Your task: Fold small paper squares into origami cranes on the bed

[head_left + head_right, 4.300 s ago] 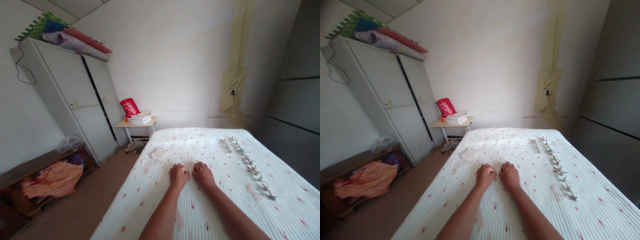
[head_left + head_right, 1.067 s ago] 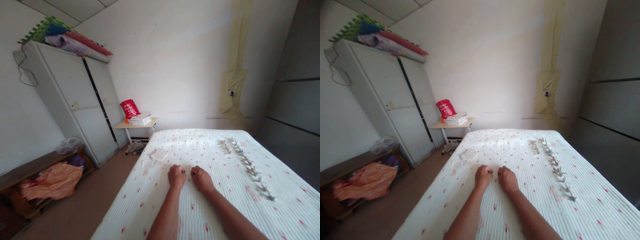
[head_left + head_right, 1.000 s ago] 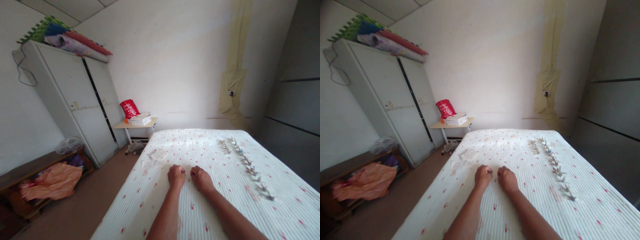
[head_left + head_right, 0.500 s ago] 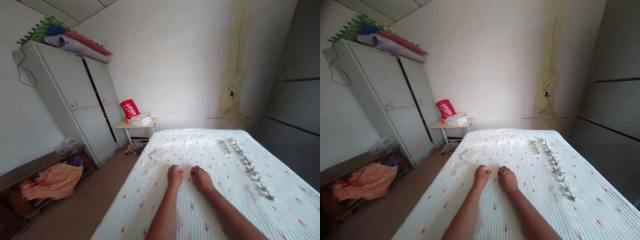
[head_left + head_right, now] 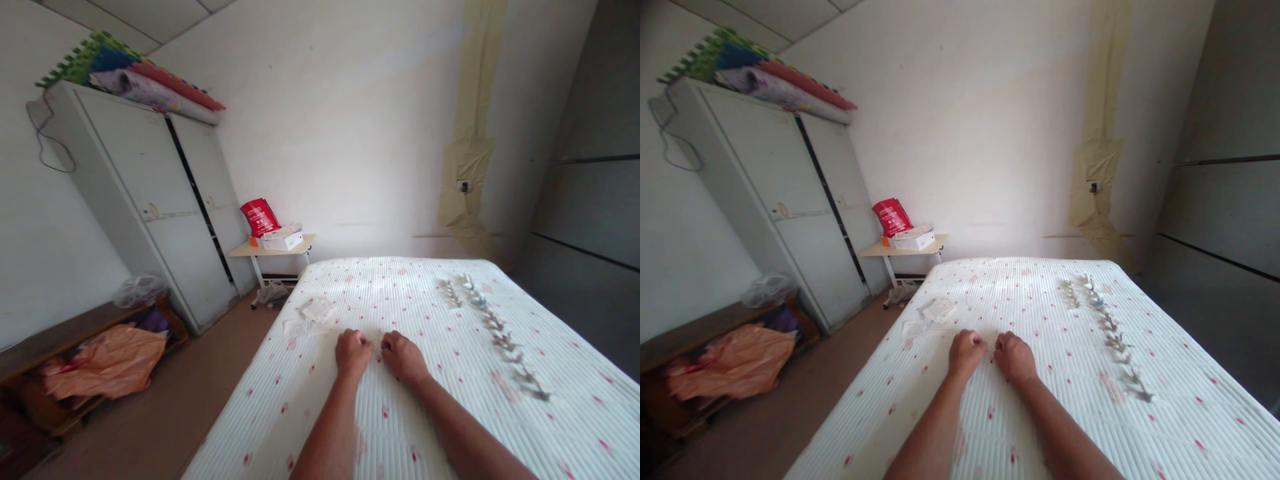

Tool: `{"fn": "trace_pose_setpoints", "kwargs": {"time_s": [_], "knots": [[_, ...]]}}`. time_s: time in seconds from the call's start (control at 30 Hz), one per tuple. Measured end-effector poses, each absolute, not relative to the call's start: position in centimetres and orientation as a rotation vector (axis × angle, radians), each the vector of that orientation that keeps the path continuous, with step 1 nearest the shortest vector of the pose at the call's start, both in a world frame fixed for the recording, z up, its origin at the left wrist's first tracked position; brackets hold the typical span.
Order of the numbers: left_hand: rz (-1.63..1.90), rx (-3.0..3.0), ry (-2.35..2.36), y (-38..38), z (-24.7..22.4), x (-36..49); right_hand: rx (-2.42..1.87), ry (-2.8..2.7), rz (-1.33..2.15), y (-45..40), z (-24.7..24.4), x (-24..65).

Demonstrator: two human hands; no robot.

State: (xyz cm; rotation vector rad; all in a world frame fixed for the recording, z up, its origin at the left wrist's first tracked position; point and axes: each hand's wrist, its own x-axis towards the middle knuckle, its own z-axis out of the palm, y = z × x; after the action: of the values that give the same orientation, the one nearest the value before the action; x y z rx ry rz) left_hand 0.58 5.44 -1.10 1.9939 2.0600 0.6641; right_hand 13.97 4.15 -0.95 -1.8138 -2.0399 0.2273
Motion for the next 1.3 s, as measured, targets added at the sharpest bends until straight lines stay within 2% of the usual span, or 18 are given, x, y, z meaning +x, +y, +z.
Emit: {"fn": "trace_pose_setpoints", "kwargs": {"time_s": [0.63, 1.3], "knots": [[0.557, 2.042, 2.097, 4.9, -0.7, 0.7, -1.951, -1.903, 0.321, 4.4, -0.5, 13.2], [0.636, 2.030, 2.061, 5.1, -0.8, 0.5, -1.919, -1.831, 0.429, 5.6, -1.0, 14.9]]}}
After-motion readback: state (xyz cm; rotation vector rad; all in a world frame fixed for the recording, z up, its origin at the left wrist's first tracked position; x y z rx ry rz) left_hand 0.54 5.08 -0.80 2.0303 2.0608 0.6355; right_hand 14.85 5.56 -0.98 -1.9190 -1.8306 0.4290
